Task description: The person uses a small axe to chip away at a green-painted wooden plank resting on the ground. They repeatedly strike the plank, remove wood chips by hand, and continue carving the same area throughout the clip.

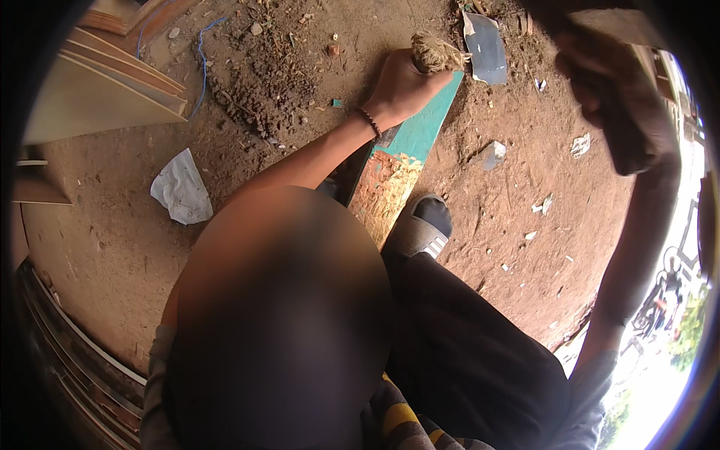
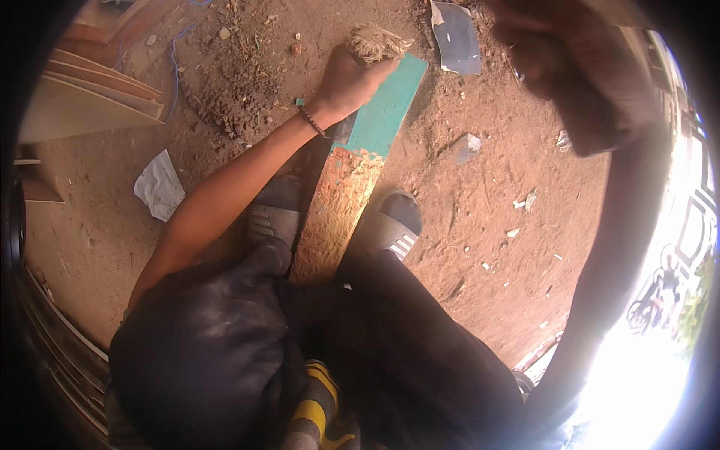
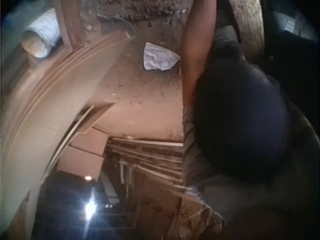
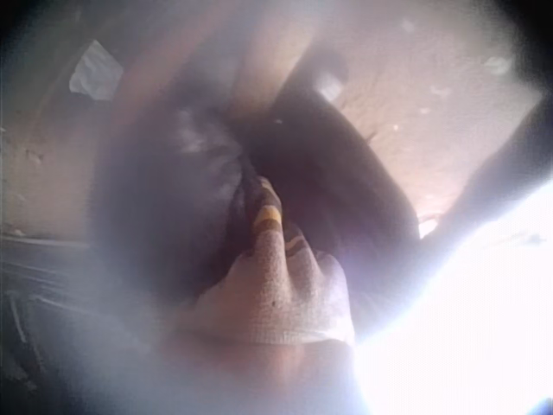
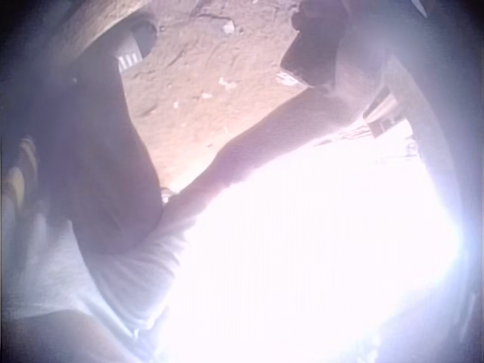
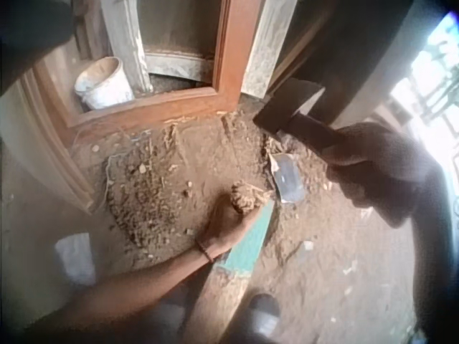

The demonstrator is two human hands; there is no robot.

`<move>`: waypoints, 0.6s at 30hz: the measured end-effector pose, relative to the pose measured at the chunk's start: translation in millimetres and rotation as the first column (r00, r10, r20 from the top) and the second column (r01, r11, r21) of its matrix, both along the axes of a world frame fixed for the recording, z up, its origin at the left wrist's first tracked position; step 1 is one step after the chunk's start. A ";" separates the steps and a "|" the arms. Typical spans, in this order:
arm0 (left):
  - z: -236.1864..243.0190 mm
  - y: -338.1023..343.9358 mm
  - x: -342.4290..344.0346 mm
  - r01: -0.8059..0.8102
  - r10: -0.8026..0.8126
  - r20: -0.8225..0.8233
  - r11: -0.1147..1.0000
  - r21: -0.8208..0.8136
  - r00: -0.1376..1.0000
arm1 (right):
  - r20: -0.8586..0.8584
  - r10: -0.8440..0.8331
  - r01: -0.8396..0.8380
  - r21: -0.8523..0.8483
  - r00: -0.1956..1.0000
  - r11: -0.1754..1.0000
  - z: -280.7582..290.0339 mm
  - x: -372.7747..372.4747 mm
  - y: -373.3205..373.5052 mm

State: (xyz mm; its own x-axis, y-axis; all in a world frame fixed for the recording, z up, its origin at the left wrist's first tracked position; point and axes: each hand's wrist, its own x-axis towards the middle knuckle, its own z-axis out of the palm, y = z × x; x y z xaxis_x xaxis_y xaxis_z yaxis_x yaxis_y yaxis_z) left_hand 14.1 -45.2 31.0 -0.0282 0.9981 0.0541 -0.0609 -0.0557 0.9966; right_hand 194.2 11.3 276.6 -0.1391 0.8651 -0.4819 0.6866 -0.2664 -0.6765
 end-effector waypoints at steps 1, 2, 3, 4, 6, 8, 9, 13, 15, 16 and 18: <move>-0.8 0.7 0.8 -0.002 0.002 0.000 1.000 0.016 1.000 | -0.088 0.067 -0.055 0.132 0.994 0.990 8.3 5.6 8.3; -1.3 2.1 1.7 0.016 -0.017 0.022 0.999 0.039 1.000 | -0.157 0.040 -0.002 0.231 0.987 0.973 10.5 9.5 17.8; -1.4 3.4 0.6 0.030 -0.030 0.004 1.000 -0.002 1.000 | -0.225 0.027 0.049 0.328 0.974 0.943 13.2 11.8 28.0; -1.1 5.3 -2.5 0.060 -0.060 0.006 0.998 -0.036 0.998 | -0.285 0.029 0.097 0.419 0.958 0.903 12.8 12.9 35.4; 0.5 7.6 -4.3 0.091 -0.088 0.041 0.993 -0.077 0.995 | -0.263 0.095 -0.020 0.274 0.960 0.962 5.4 6.5 47.1; 2.4 8.7 -4.7 0.113 -0.100 0.107 0.986 -0.125 0.989 | -0.250 0.169 -0.142 0.123 0.953 0.982 -4.5 -5.4 45.1; 3.0 8.4 -5.9 0.099 -0.089 0.095 0.988 -0.116 0.991 | -0.119 0.095 -0.096 -0.003 0.988 0.995 -13.0 -8.7 30.3; 1.8 7.3 -7.2 0.092 -0.087 0.033 0.968 -0.234 0.996 | -0.087 0.269 -0.282 -0.233 0.959 0.931 -46.5 -35.5 -4.9; -1.5 8.9 -5.4 0.113 -0.091 0.099 0.963 -0.246 0.991 | -0.154 0.175 -0.210 -0.259 0.973 0.943 -39.9 -40.0 -6.8; -2.9 9.4 -4.1 0.124 -0.105 0.095 0.969 -0.213 0.990 | -0.246 0.144 -0.203 -0.234 0.959 0.951 -34.3 -40.1 -4.1; -4.8 11.0 -3.1 0.151 -0.139 0.072 0.969 -0.198 0.988 | -0.106 -0.126 0.119 -0.073 0.986 0.990 -7.8 -32.9 0.5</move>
State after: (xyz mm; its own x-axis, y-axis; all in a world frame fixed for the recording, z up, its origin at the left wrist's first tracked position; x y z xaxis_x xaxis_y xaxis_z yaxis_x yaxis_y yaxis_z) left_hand 11.0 -34.2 26.2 0.1202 0.9818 -0.1469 -0.1108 0.1603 0.9808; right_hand 161.3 11.9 268.9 -0.0894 0.8458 -0.5259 0.5680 -0.3904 -0.7245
